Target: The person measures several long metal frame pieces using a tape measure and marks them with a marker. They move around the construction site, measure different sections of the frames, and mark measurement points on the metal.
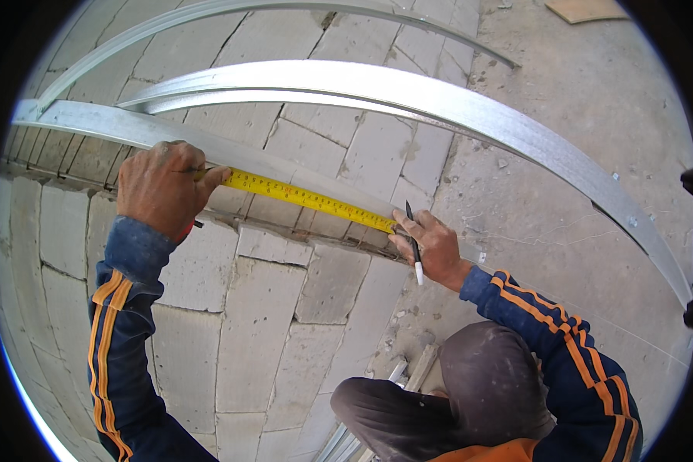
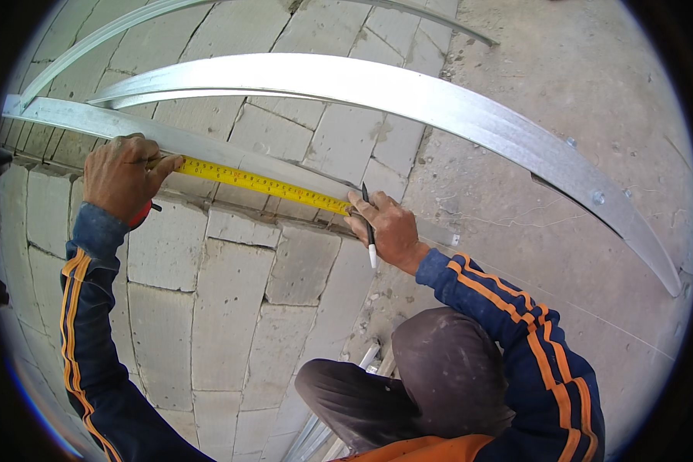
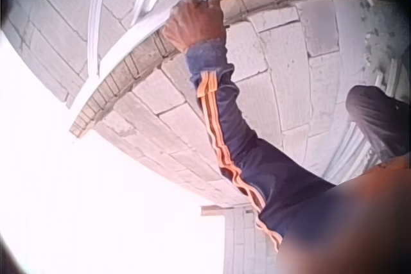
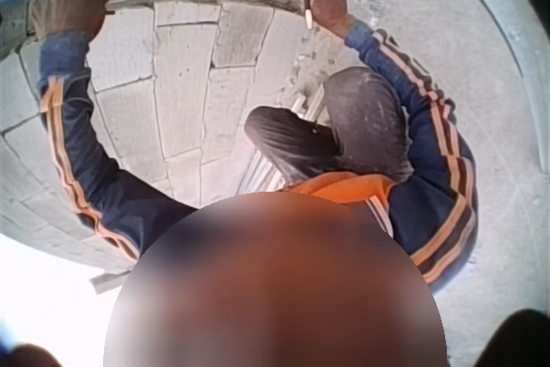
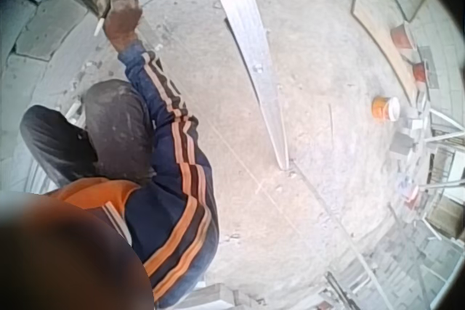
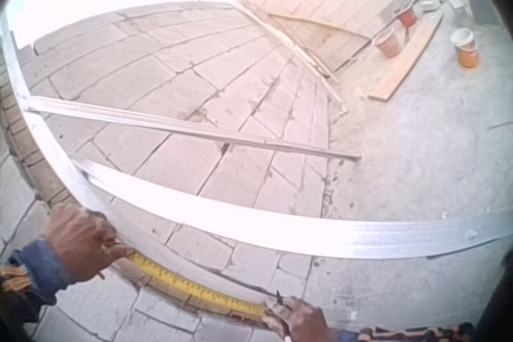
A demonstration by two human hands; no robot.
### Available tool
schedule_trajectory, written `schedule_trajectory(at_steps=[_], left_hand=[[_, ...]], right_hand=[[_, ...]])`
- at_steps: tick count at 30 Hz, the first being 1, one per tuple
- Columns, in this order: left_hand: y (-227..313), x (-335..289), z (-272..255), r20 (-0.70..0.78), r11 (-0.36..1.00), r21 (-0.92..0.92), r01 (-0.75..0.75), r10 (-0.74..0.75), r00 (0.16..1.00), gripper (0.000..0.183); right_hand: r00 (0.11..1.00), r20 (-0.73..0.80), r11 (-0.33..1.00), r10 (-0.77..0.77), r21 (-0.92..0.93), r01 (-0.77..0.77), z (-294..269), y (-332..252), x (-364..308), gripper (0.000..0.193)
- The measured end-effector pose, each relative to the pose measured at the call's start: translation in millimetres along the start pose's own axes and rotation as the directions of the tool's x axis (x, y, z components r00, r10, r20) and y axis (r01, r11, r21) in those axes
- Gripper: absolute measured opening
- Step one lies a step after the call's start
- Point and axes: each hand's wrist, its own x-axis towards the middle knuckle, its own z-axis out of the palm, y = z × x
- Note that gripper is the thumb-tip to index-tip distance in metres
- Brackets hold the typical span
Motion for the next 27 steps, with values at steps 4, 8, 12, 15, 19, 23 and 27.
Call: schedule_trajectory(at_steps=[4, 8, 12, 15, 19, 23, 27], left_hand=[[0, 0, -1, 0.009, 1.000, -0.007, 0.009, -0.009, 1.000, 0.043], [2, 1, -3, 0.064, 0.999, -0.009, 0.040, -0.039, 0.997, 0.044], [5, 4, -5, 0.126, 0.994, -0.041, 0.103, -0.097, 0.987, 0.043], [8, 4, -7, 0.109, 0.996, -0.027, 0.089, -0.085, 0.990, 0.044], [8, 6, -9, 0.166, 0.994, 0.013, 0.110, -0.111, 0.980, 0.044], [8, 4, -10, 0.120, 0.997, 0.015, 0.074, -0.075, 0.990, 0.043], [8, 4, -11, 0.095, 0.998, 0.014, 0.054, -0.056, 0.994, 0.043]], right_hand=[[1.000, -0.003, 1.000, 0.001, 0.009, -0.001, -2, 0, 0, 0.045], [0.999, 0.035, 0.987, 0.005, 0.159, -0.011, -8, 6, -3, 0.040], [0.941, 0.123, 0.676, 0.315, 0.667, -0.313, -8, 8, -14, 0.030], [0.909, 0.211, 0.533, 0.358, 0.753, -0.385, -7, 10, -19, 0.019], [0.945, 0.178, 0.630, 0.274, 0.710, -0.316, -3, 8, -20, 0.015], [0.946, 0.168, 0.624, 0.278, 0.717, -0.311, -1, 5, -19, 0.016], [0.958, 0.137, 0.669, 0.251, 0.691, -0.274, 0, 5, -17, 0.017]])
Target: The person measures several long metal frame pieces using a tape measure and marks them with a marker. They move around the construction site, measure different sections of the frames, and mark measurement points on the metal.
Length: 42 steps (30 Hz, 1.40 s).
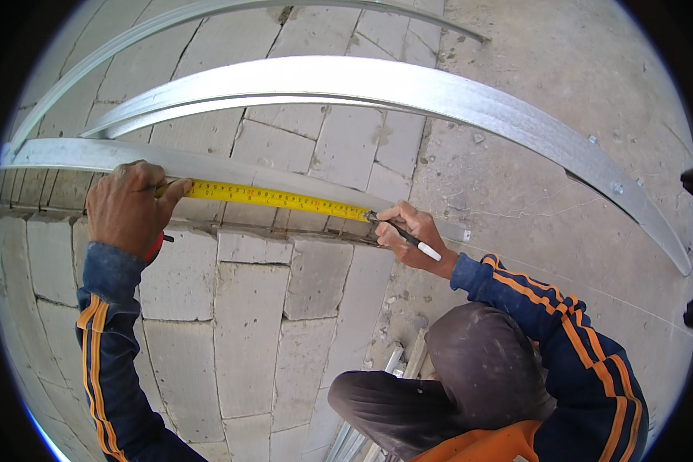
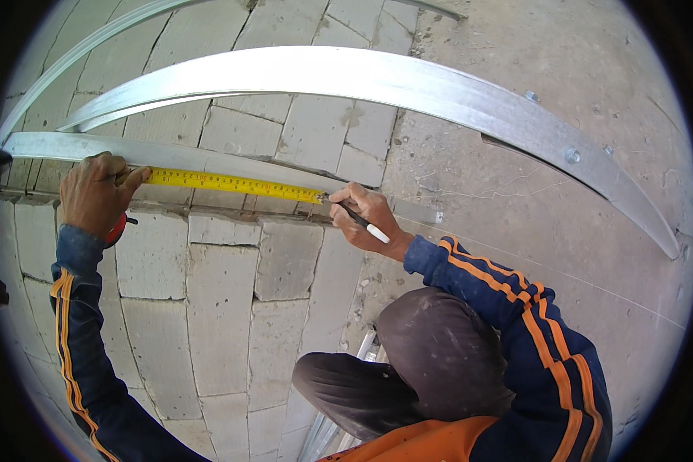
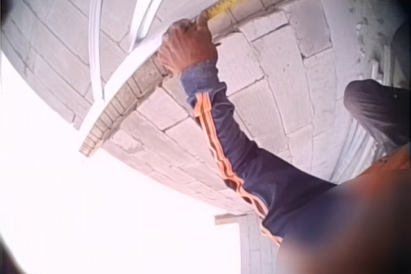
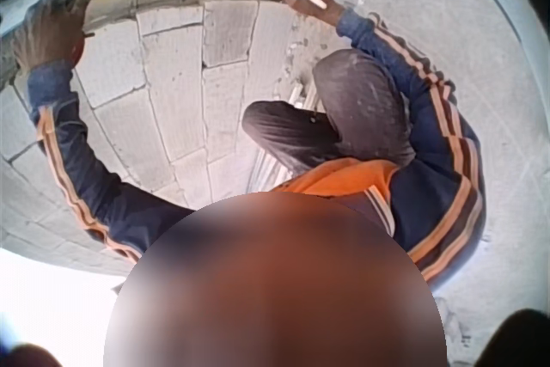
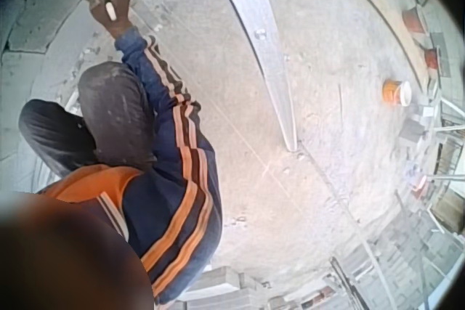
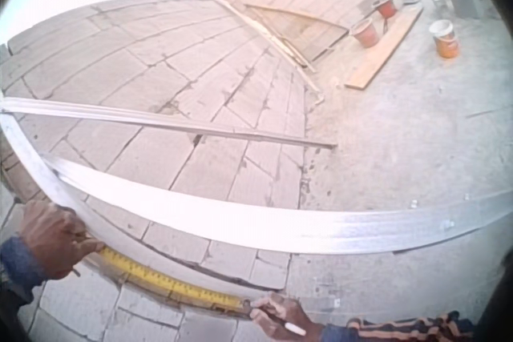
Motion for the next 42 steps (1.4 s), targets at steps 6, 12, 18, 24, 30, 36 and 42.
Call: schedule_trajectory(at_steps=[6, 12, 18, 24, 30, 36, 42], left_hand=[[0, 0, -1, 0.025, 1.000, -0.006, 0.017, -0.017, 1.000, 0.043], [1, 2, 0, 0.041, 0.999, 0.003, 0.047, -0.047, 0.998, 0.044], [4, 3, 1, 0.057, 0.997, -0.015, 0.071, -0.070, 0.996, 0.043], [-12, 1, 11, 0.104, 0.998, -0.062, 0.009, -0.003, 0.995, 0.041], [-65, -49, 34, 0.144, 0.925, -0.373, -0.079, 0.142, 0.979, 0.037], [-67, -152, 132, 0.270, 0.198, -0.944, 0.266, -0.007, 0.963, 0.044], [149, -227, 217, 0.307, -0.610, -0.792, 0.005, -0.391, 0.868, 0.051]], right_hand=[[1.000, -0.006, 0.999, -0.011, -0.038, 0.011, 1, -3, 2, 0.016], [1.000, 0.017, 1.000, 0.014, -0.002, -0.014, 5, -2, -2, 0.015], [0.991, 0.135, 1.000, 0.017, -0.026, -0.014, -1, -5, -5, 0.015], [0.986, 0.080, 0.988, 0.149, -0.038, -0.147, -11, -14, -2, 0.028], [0.982, 0.007, 0.971, 0.190, -0.151, -0.187, -35, -30, -9, 0.035], [0.985, 0.147, 0.955, -0.093, -0.266, 0.130, -39, -83, 13, 0.032], [0.859, 0.398, 0.893, -0.322, -0.174, 0.415, 28, -160, 65, 0.047]])
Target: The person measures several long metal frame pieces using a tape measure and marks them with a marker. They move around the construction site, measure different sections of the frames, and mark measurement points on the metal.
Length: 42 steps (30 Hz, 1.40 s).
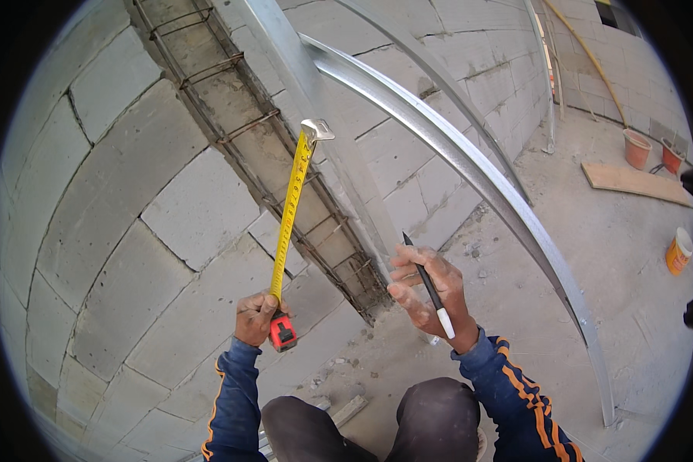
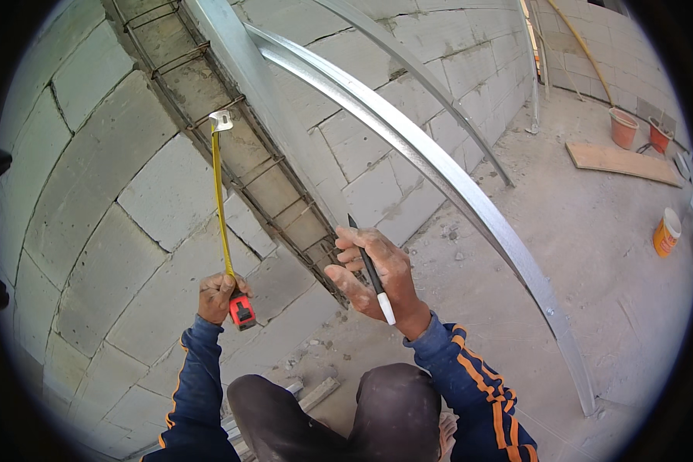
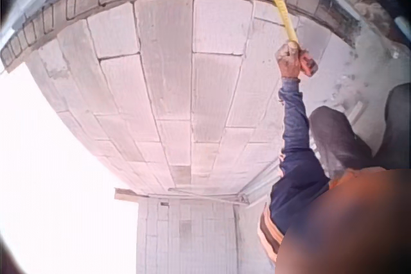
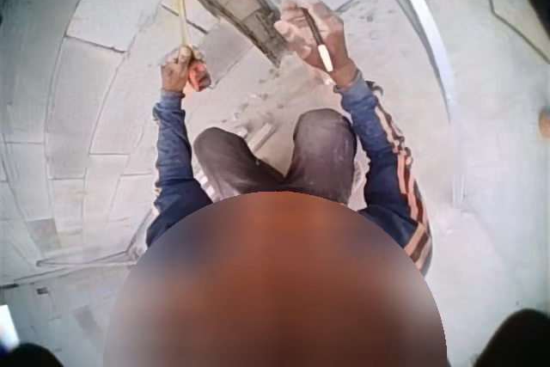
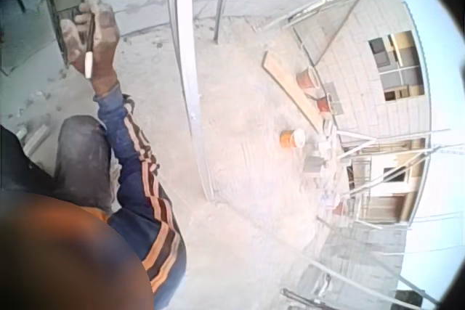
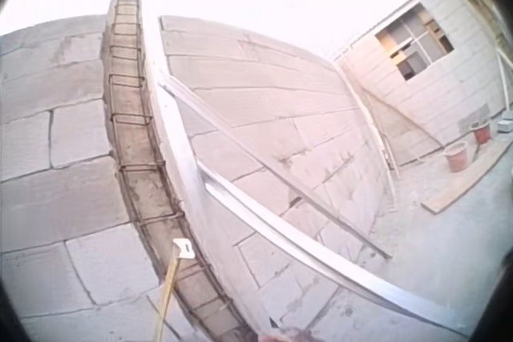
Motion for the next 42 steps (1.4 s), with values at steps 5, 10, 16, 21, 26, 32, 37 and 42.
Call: schedule_trajectory(at_steps=[5, 10, 16, 21, 26, 32, 37, 42], left_hand=[[-59, -42, 155, -0.089, 0.910, -0.404, 0.089, -0.136, 0.987, 0.048], [-55, -8, 233, -0.147, 0.860, -0.507, -0.051, -0.028, 0.989, 0.047], [-21, 47, 254, -0.396, 0.875, -0.452, -0.171, -0.025, 0.918, 0.037], [-5, 72, 244, -0.595, 0.901, -0.317, -0.296, 0.054, 0.802, 0.022], [2, 88, 226, -0.591, 0.885, -0.347, -0.311, 0.052, 0.805, 0.016], [5, 91, 215, -0.557, 0.896, -0.348, -0.276, 0.039, 0.829, 0.016], [1, 87, 224, -0.596, 0.911, -0.309, -0.273, 0.038, 0.802, 0.016], [-7, 91, 233, -0.631, 0.906, -0.292, -0.306, 0.058, 0.774, 0.019]], right_hand=[[0.994, 0.035, 0.976, -0.107, -0.189, 0.112, 33, -28, 66, 0.050], [0.993, -0.025, 0.854, -0.114, -0.513, 0.086, 39, -37, 93, 0.028], [0.959, -0.012, 0.755, -0.283, -0.619, 0.215, 36, -45, 140, 0.016], [0.940, 0.067, 0.652, -0.333, -0.705, 0.281, 45, -42, 169, 0.022], [0.931, 0.096, 0.549, -0.353, -0.784, 0.289, 59, -38, 190, 0.024], [0.937, 0.086, 0.501, -0.337, -0.826, 0.256, 65, -33, 199, 0.023], [0.948, 0.090, 0.488, -0.306, -0.840, 0.237, 60, -24, 192, 0.023], [0.949, 0.102, 0.475, -0.298, -0.846, 0.240, 54, -15, 191, 0.025]])
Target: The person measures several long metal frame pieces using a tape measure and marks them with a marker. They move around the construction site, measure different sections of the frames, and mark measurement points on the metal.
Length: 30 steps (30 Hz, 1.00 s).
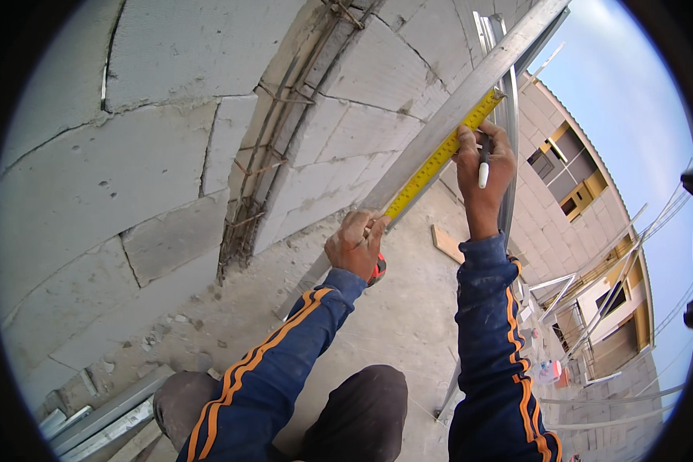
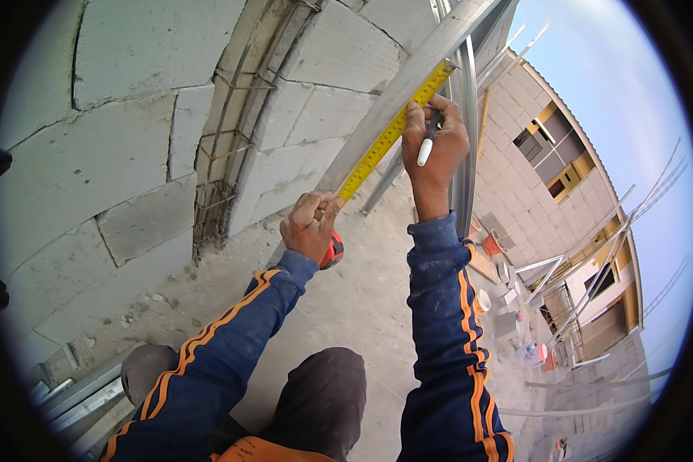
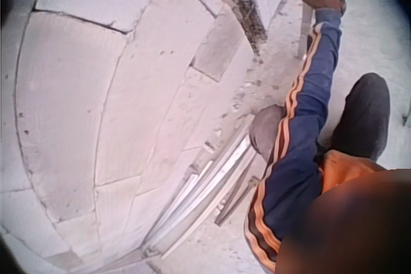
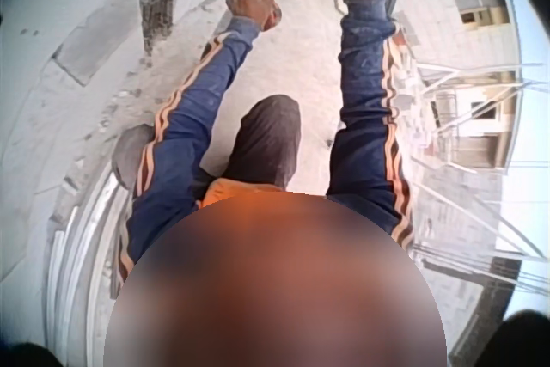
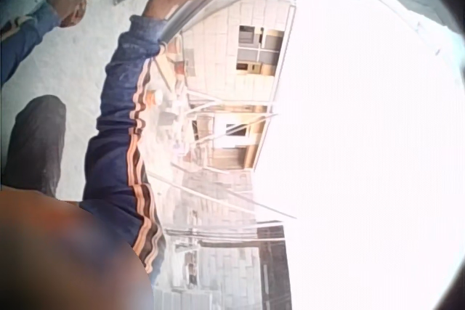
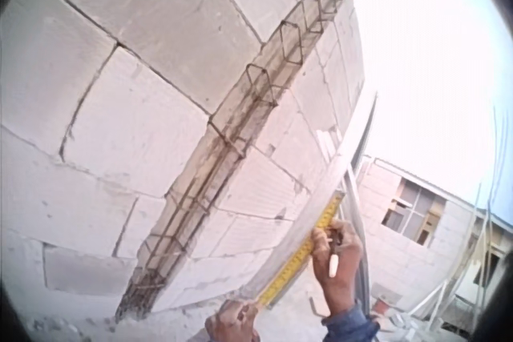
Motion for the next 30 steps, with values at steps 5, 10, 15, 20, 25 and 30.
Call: schedule_trajectory(at_steps=[5, 10, 15, 20, 25, 30], left_hand=[[-1, -2, 5, -0.013, 0.997, -0.022, 0.071, -0.071, 0.997, 0.019], [1, -3, 6, 0.001, 0.991, -0.010, 0.131, -0.131, 0.991, 0.018], [1, -7, 6, -0.027, 0.988, 0.046, 0.146, -0.144, 0.989, 0.017], [-1, -8, 6, -0.032, 0.989, 0.138, 0.045, -0.041, 0.999, 0.013], [-1, -1, 11, -0.060, 0.991, 0.111, -0.076, 0.083, 0.995, 0.011], [2, 1, 12, -0.045, 0.999, -0.023, 0.025, -0.026, 0.999, 0.011]], right_hand=[[1.000, 0.010, 1.000, 0.005, 0.030, -0.006, 0, -1, -1, 0.025], [0.995, 0.055, 0.985, 0.079, 0.148, -0.086, -1, -8, -5, 0.024], [0.977, 0.109, 0.924, 0.186, 0.320, -0.211, 0, -12, -13, 0.023], [0.978, 0.105, 0.913, 0.180, 0.353, -0.206, -2, -10, -15, 0.022], [0.981, 0.080, 0.926, 0.175, 0.325, -0.192, -2, -9, -13, 0.021], [0.988, 0.045, 0.940, 0.151, 0.301, -0.158, -3, -10, -12, 0.018]])
